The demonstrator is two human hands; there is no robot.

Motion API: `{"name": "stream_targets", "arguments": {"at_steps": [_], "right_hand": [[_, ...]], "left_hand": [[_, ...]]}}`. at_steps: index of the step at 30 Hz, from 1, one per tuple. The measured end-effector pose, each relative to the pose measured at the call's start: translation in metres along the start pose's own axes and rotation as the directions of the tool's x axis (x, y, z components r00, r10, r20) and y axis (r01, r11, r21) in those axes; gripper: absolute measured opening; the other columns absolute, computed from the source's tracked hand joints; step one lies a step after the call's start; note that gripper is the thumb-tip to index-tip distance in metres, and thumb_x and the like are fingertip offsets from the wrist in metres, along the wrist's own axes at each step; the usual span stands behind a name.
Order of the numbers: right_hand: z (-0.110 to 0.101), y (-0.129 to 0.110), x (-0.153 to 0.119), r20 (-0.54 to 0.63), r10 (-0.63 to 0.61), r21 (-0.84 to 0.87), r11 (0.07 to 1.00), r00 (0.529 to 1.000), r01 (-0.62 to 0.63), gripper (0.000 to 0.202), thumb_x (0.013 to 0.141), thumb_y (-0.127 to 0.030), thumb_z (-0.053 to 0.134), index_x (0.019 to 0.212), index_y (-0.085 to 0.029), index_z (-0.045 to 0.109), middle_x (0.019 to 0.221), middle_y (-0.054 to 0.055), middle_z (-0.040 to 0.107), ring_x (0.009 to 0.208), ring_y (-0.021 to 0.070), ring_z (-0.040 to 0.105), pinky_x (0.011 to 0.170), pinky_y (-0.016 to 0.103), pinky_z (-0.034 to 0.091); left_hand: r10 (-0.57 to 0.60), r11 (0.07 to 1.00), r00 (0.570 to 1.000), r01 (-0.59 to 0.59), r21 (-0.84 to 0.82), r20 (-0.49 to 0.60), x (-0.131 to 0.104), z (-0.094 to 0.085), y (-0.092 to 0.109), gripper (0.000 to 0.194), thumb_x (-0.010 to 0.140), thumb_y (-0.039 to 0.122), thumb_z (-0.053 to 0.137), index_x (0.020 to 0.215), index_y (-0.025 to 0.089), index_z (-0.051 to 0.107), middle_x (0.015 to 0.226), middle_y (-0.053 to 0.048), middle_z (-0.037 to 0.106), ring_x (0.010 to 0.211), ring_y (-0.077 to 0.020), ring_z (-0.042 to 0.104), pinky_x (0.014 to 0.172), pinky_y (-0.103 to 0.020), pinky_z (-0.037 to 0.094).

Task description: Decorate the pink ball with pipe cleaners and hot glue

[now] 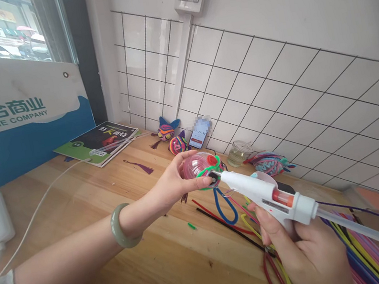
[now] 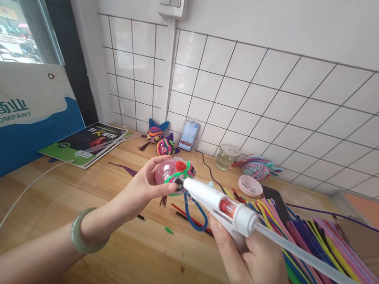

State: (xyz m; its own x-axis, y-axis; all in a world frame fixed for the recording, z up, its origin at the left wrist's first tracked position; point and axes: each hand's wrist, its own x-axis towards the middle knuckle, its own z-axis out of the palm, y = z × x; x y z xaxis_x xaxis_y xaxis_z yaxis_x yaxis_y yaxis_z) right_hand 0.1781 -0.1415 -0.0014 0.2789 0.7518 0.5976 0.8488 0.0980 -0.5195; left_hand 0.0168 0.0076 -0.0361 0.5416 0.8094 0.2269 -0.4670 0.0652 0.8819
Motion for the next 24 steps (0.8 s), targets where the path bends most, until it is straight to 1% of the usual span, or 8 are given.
{"name": "stream_targets", "arguments": {"at_steps": [2, 4, 8, 11, 14, 20, 24], "right_hand": [[0.0001, -0.0002, -0.0003, -0.003, 0.009, 0.013, 1.000, 1.000, -0.009, 0.037, 0.083, -0.046, 0.055, 0.054, -0.023, 0.052, 0.057, 0.002, 0.056, 0.064, 0.0196, 0.060, 0.069, 0.029, 0.049], [0.0000, -0.0002, -0.0004, -0.003, 0.012, 0.010, 1.000, 1.000, -0.012, 0.037, 0.082, -0.046, 0.056, 0.054, -0.023, 0.053, 0.054, 0.001, 0.053, 0.064, 0.0197, 0.060, 0.072, 0.030, 0.049], [-0.0006, -0.0001, -0.0004, 0.007, -0.001, -0.004, 1.000, 1.000, 0.001, 0.036, 0.082, -0.047, 0.056, 0.055, -0.023, 0.053, 0.053, 0.000, 0.051, 0.056, 0.0180, 0.055, 0.070, 0.031, 0.049], [-0.0005, -0.0002, -0.0004, 0.003, -0.005, -0.010, 1.000, 1.000, 0.005, 0.037, 0.083, -0.047, 0.055, 0.054, -0.023, 0.053, 0.055, 0.001, 0.053, 0.054, 0.0169, 0.053, 0.064, 0.030, 0.047], [-0.0001, -0.0002, -0.0003, -0.001, -0.003, -0.024, 1.000, 1.000, 0.003, 0.039, 0.083, -0.047, 0.055, 0.053, -0.023, 0.052, 0.054, 0.001, 0.054, 0.052, 0.0163, 0.052, 0.058, 0.028, 0.045], [-0.0006, -0.0002, 0.0004, 0.005, -0.018, -0.028, 0.999, 1.000, 0.018, 0.038, 0.083, -0.047, 0.055, 0.054, -0.023, 0.052, 0.053, 0.000, 0.051, 0.056, 0.0180, 0.054, 0.068, 0.030, 0.048], [-0.0007, -0.0002, 0.0004, 0.008, 0.001, -0.024, 1.000, 1.000, -0.001, 0.038, 0.083, -0.048, 0.055, 0.055, -0.023, 0.051, 0.053, 0.000, 0.050, 0.056, 0.0177, 0.054, 0.069, 0.030, 0.049]], "left_hand": [[0.000, 1.000, 1.000, 0.000, -0.018, 0.003, 0.0006, 0.0003, 0.0000, 0.068, 0.064, 0.018, 0.081, 0.121, 0.019, 0.044, 0.125, -0.012, 0.057, 0.109, -0.0229, 0.058, 0.095, -0.040, 0.045], [-0.001, 1.000, 1.000, 0.001, -0.022, 0.004, 0.0012, 0.0002, 0.0001, 0.068, 0.064, 0.018, 0.081, 0.121, 0.019, 0.043, 0.126, -0.012, 0.057, 0.109, -0.0226, 0.058, 0.096, -0.039, 0.044], [-0.009, 1.000, 1.000, 0.009, 0.009, -0.002, 0.0010, -0.0009, 0.0004, 0.067, 0.065, 0.020, 0.081, 0.121, 0.022, 0.044, 0.127, -0.011, 0.057, 0.111, -0.0244, 0.057, 0.094, -0.041, 0.046], [-0.022, 1.000, 1.000, 0.022, 0.013, -0.001, 0.0000, -0.0010, 0.0004, 0.067, 0.066, 0.021, 0.081, 0.121, 0.023, 0.043, 0.127, -0.010, 0.057, 0.110, -0.0249, 0.058, 0.094, -0.043, 0.047], [-0.014, 1.000, 1.000, 0.014, -0.010, 0.010, -0.0001, -0.0003, -0.0001, 0.067, 0.065, 0.019, 0.081, 0.120, 0.021, 0.043, 0.125, -0.011, 0.057, 0.109, -0.0231, 0.058, 0.095, -0.042, 0.045], [-0.010, 1.000, 1.000, 0.010, -0.020, 0.010, 0.0007, -0.0001, -0.0009, 0.068, 0.065, 0.017, 0.081, 0.122, 0.020, 0.043, 0.127, -0.012, 0.056, 0.110, -0.0219, 0.057, 0.097, -0.041, 0.043], [-0.011, 1.000, 1.000, 0.011, -0.012, 0.007, 0.0006, -0.0006, -0.0008, 0.068, 0.065, 0.018, 0.081, 0.121, 0.021, 0.043, 0.126, -0.011, 0.057, 0.109, -0.0223, 0.057, 0.097, -0.041, 0.043]]}}
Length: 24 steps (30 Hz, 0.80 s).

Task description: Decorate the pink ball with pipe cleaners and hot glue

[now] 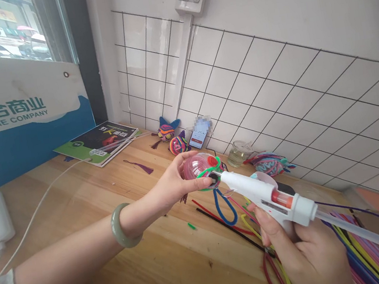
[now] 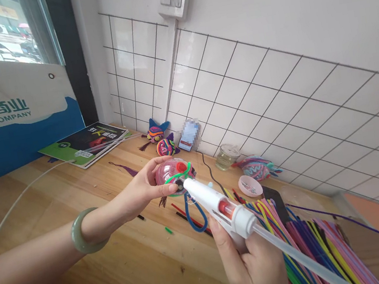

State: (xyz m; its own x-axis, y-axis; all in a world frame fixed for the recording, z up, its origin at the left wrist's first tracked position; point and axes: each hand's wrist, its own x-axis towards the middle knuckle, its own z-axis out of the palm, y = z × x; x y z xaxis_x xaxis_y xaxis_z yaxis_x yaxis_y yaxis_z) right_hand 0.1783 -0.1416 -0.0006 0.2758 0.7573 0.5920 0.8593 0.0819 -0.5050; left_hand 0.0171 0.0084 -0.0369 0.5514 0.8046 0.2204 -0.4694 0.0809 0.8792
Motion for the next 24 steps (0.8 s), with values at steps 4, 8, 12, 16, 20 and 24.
{"name": "stream_targets", "arguments": {"at_steps": [4, 8, 12, 16, 20, 24], "right_hand": [[0.0002, 0.0002, 0.0003, -0.003, -0.005, -0.014, 1.000, 1.000, 0.005, 0.038, 0.083, -0.049, 0.054, 0.055, -0.023, 0.052, 0.052, 0.000, 0.050, 0.057, 0.0182, 0.056, 0.070, 0.030, 0.050], [0.0002, 0.0007, 0.0003, -0.004, -0.013, -0.017, 1.000, 1.000, 0.013, 0.039, 0.083, -0.049, 0.055, 0.054, -0.023, 0.052, 0.052, 0.000, 0.050, 0.059, 0.0192, 0.058, 0.071, 0.031, 0.050], [0.0000, 0.0008, 0.0003, 0.002, -0.022, 0.004, 1.000, 1.000, 0.022, 0.039, 0.083, -0.048, 0.055, 0.052, -0.023, 0.050, 0.051, 0.000, 0.050, 0.063, 0.0210, 0.060, 0.075, 0.033, 0.051], [-0.0001, 0.0009, 0.0004, 0.005, -0.020, 0.021, 1.000, 1.000, 0.020, 0.036, 0.082, -0.046, 0.056, 0.055, -0.023, 0.051, 0.050, 0.000, 0.050, 0.064, 0.0221, 0.062, 0.074, 0.034, 0.051], [0.0001, 0.0021, 0.0003, 0.004, -0.001, 0.049, 0.999, 1.000, 0.000, 0.034, 0.082, -0.044, 0.058, 0.056, -0.022, 0.054, 0.057, 0.002, 0.058, 0.066, 0.0209, 0.062, 0.069, 0.032, 0.051], [-0.0005, 0.0033, 0.0008, 0.030, 0.029, 0.081, 0.996, 0.999, -0.031, 0.032, 0.084, -0.041, 0.057, 0.059, -0.021, 0.056, 0.067, 0.004, 0.065, 0.073, 0.0219, 0.065, 0.065, 0.030, 0.048]], "left_hand": [[0.004, 1.000, 1.000, -0.004, 0.007, -0.003, 0.0010, -0.0004, -0.0004, 0.068, 0.064, 0.018, 0.081, 0.121, 0.021, 0.044, 0.126, -0.012, 0.057, 0.110, -0.0231, 0.057, 0.096, -0.041, 0.043], [0.006, 1.000, 1.000, -0.006, -0.006, -0.002, 0.0008, 0.0001, -0.0002, 0.068, 0.064, 0.017, 0.081, 0.121, 0.021, 0.044, 0.126, -0.012, 0.057, 0.110, -0.0227, 0.057, 0.096, -0.040, 0.043], [0.001, 1.000, 1.000, -0.001, -0.014, -0.012, -0.0001, 0.0014, 0.0013, 0.068, 0.063, 0.016, 0.082, 0.120, 0.020, 0.045, 0.127, -0.013, 0.057, 0.110, -0.0233, 0.057, 0.096, -0.040, 0.043], [-0.001, 1.000, 1.000, 0.001, -0.009, -0.021, 0.0003, 0.0012, 0.0017, 0.069, 0.061, 0.017, 0.082, 0.120, 0.020, 0.047, 0.123, -0.012, 0.059, 0.109, -0.0241, 0.058, 0.095, -0.040, 0.043], [-0.002, 1.000, 1.000, 0.001, -0.002, -0.013, 0.0009, -0.0004, 0.0007, 0.069, 0.061, 0.017, 0.082, 0.120, 0.020, 0.048, 0.121, -0.012, 0.061, 0.109, -0.0245, 0.058, 0.095, -0.040, 0.043], [0.012, 1.000, 1.000, -0.012, 0.019, -0.017, 0.0015, -0.0013, 0.0007, 0.071, 0.060, 0.016, 0.083, 0.120, 0.020, 0.047, 0.121, -0.012, 0.061, 0.111, -0.0253, 0.058, 0.096, -0.042, 0.043]]}}
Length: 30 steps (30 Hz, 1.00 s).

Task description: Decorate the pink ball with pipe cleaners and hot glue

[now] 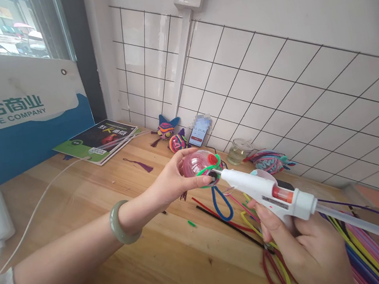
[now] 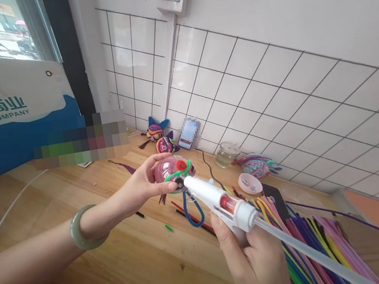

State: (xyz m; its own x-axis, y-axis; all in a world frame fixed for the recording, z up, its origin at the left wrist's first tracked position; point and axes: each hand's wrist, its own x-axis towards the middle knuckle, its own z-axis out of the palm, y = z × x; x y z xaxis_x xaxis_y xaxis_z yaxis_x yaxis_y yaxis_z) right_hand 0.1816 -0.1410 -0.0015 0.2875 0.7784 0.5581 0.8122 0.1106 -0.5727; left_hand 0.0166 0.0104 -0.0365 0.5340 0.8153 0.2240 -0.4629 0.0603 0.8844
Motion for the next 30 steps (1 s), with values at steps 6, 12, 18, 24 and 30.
{"name": "stream_targets", "arguments": {"at_steps": [6, 12, 18, 24, 30], "right_hand": [[-0.0015, 0.0029, 0.0012, 0.046, 0.028, 0.007, 1.000, 0.999, -0.028, 0.031, 0.086, -0.042, 0.055, 0.068, -0.018, 0.062, 0.070, 0.005, 0.066, 0.065, 0.0191, 0.061, 0.055, 0.028, 0.041], [-0.0030, 0.0045, 0.0029, 0.059, 0.028, 0.024, 0.999, 0.998, -0.029, 0.032, 0.087, -0.043, 0.054, 0.068, -0.018, 0.061, 0.066, 0.004, 0.065, 0.065, 0.0189, 0.061, 0.057, 0.029, 0.041], [-0.0035, 0.0061, 0.0031, 0.061, 0.016, 0.017, 1.000, 0.998, -0.017, 0.036, 0.086, -0.043, 0.055, 0.060, -0.019, 0.057, 0.063, 0.004, 0.065, 0.057, 0.0165, 0.059, 0.052, 0.027, 0.043], [-0.0010, 0.0043, 0.0017, 0.027, 0.058, 0.077, 0.995, 0.998, -0.060, 0.027, 0.084, -0.042, 0.058, 0.081, -0.017, 0.066, 0.066, 0.005, 0.065, 0.062, 0.0190, 0.062, 0.048, 0.026, 0.045], [-0.0003, 0.0007, 0.0017, 0.022, 0.080, 0.103, 0.991, 0.997, -0.082, 0.028, 0.083, -0.044, 0.059, 0.076, -0.017, 0.065, 0.060, 0.003, 0.061, 0.053, 0.0156, 0.057, 0.047, 0.025, 0.046]], "left_hand": [[0.004, 1.000, 1.000, -0.004, 0.016, 0.002, 0.0002, 0.0004, 0.0024, 0.073, 0.059, 0.016, 0.083, 0.120, 0.018, 0.045, 0.117, -0.012, 0.062, 0.108, -0.0238, 0.059, 0.096, -0.041, 0.043], [0.003, 0.999, 1.000, -0.003, 0.043, 0.005, -0.0007, 0.0005, 0.0042, 0.074, 0.059, 0.017, 0.084, 0.121, 0.018, 0.046, 0.120, -0.012, 0.061, 0.110, -0.0243, 0.057, 0.096, -0.040, 0.043], [0.010, 0.999, 1.000, -0.010, 0.039, 0.008, -0.0004, -0.0003, 0.0027, 0.071, 0.059, 0.016, 0.083, 0.120, 0.019, 0.048, 0.119, -0.011, 0.062, 0.110, -0.0244, 0.058, 0.096, -0.041, 0.042], [0.002, 1.000, 1.000, -0.002, 0.026, 0.004, 0.0003, 0.0008, 0.0034, 0.072, 0.058, 0.018, 0.084, 0.121, 0.019, 0.047, 0.117, -0.012, 0.062, 0.107, -0.0240, 0.059, 0.095, -0.041, 0.043], [0.001, 0.999, 1.000, -0.002, 0.040, 0.009, 0.0000, 0.0005, 0.0044, 0.072, 0.061, 0.018, 0.083, 0.121, 0.019, 0.045, 0.118, -0.011, 0.062, 0.107, -0.0231, 0.059, 0.096, -0.039, 0.043]]}}
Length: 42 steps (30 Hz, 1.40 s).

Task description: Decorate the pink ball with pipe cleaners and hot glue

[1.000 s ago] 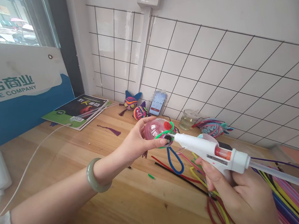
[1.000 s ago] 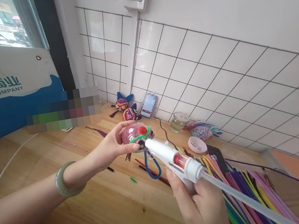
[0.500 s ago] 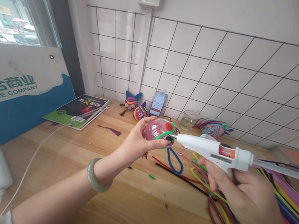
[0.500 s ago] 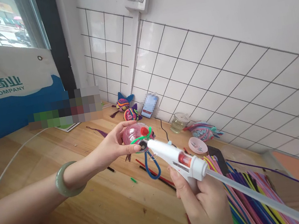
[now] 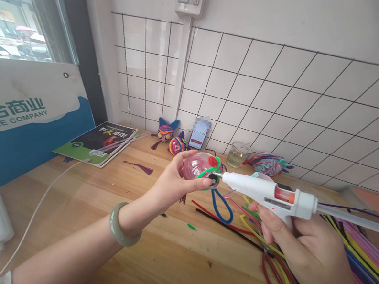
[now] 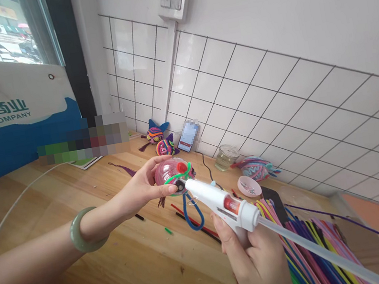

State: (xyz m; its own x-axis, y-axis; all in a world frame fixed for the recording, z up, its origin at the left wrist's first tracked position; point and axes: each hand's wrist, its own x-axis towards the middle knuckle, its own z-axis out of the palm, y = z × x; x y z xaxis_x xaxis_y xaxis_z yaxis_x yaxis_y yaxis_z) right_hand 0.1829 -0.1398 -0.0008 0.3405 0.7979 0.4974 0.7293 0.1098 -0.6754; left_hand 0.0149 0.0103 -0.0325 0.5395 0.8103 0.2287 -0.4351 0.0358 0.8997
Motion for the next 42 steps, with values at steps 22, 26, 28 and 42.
{"name": "stream_targets", "arguments": {"at_steps": [22, 26, 28, 42], "right_hand": [[-0.0024, 0.0006, 0.0017, -0.007, -0.108, -0.088, 0.990, 0.994, 0.107, 0.034, 0.085, -0.040, 0.056, 0.057, -0.020, 0.055, 0.064, 0.004, 0.062, 0.063, 0.0178, 0.059, 0.060, 0.028, 0.046], [-0.0023, -0.0003, 0.0022, 0.004, -0.109, -0.105, 0.989, 0.994, 0.108, 0.038, 0.085, -0.040, 0.055, 0.052, -0.021, 0.050, 0.059, 0.003, 0.059, 0.066, 0.0192, 0.060, 0.063, 0.029, 0.046], [-0.0018, -0.0016, 0.0024, 0.001, -0.108, -0.101, 0.989, 0.994, 0.108, 0.039, 0.084, -0.040, 0.056, 0.051, -0.021, 0.049, 0.060, 0.003, 0.060, 0.068, 0.0197, 0.061, 0.068, 0.029, 0.047], [-0.0004, -0.0002, 0.0015, -0.001, -0.093, -0.096, 0.991, 0.996, 0.092, 0.037, 0.086, -0.040, 0.054, 0.055, -0.022, 0.048, 0.057, 0.001, 0.054, 0.061, 0.0166, 0.056, 0.062, 0.028, 0.044]], "left_hand": [[0.013, 1.000, 1.000, -0.013, -0.019, 0.022, 0.0009, -0.0017, -0.0039, 0.070, 0.063, 0.017, 0.081, 0.123, 0.019, 0.044, 0.124, -0.012, 0.059, 0.111, -0.0231, 0.057, 0.098, -0.040, 0.043], [0.006, 1.000, 1.000, -0.006, -0.022, 0.015, 0.0008, -0.0006, -0.0031, 0.070, 0.063, 0.017, 0.081, 0.123, 0.019, 0.044, 0.124, -0.012, 0.059, 0.111, -0.0235, 0.057, 0.097, -0.039, 0.043], [0.001, 1.000, 1.000, -0.001, -0.020, 0.015, 0.0006, -0.0003, -0.0029, 0.071, 0.063, 0.017, 0.082, 0.123, 0.019, 0.043, 0.123, -0.012, 0.059, 0.111, -0.0236, 0.058, 0.096, -0.039, 0.044], [-0.002, 1.000, 1.000, 0.002, -0.015, 0.004, 0.0011, -0.0016, -0.0044, 0.070, 0.062, 0.019, 0.082, 0.122, 0.020, 0.046, 0.124, -0.012, 0.060, 0.112, -0.0254, 0.057, 0.098, -0.042, 0.043]]}}
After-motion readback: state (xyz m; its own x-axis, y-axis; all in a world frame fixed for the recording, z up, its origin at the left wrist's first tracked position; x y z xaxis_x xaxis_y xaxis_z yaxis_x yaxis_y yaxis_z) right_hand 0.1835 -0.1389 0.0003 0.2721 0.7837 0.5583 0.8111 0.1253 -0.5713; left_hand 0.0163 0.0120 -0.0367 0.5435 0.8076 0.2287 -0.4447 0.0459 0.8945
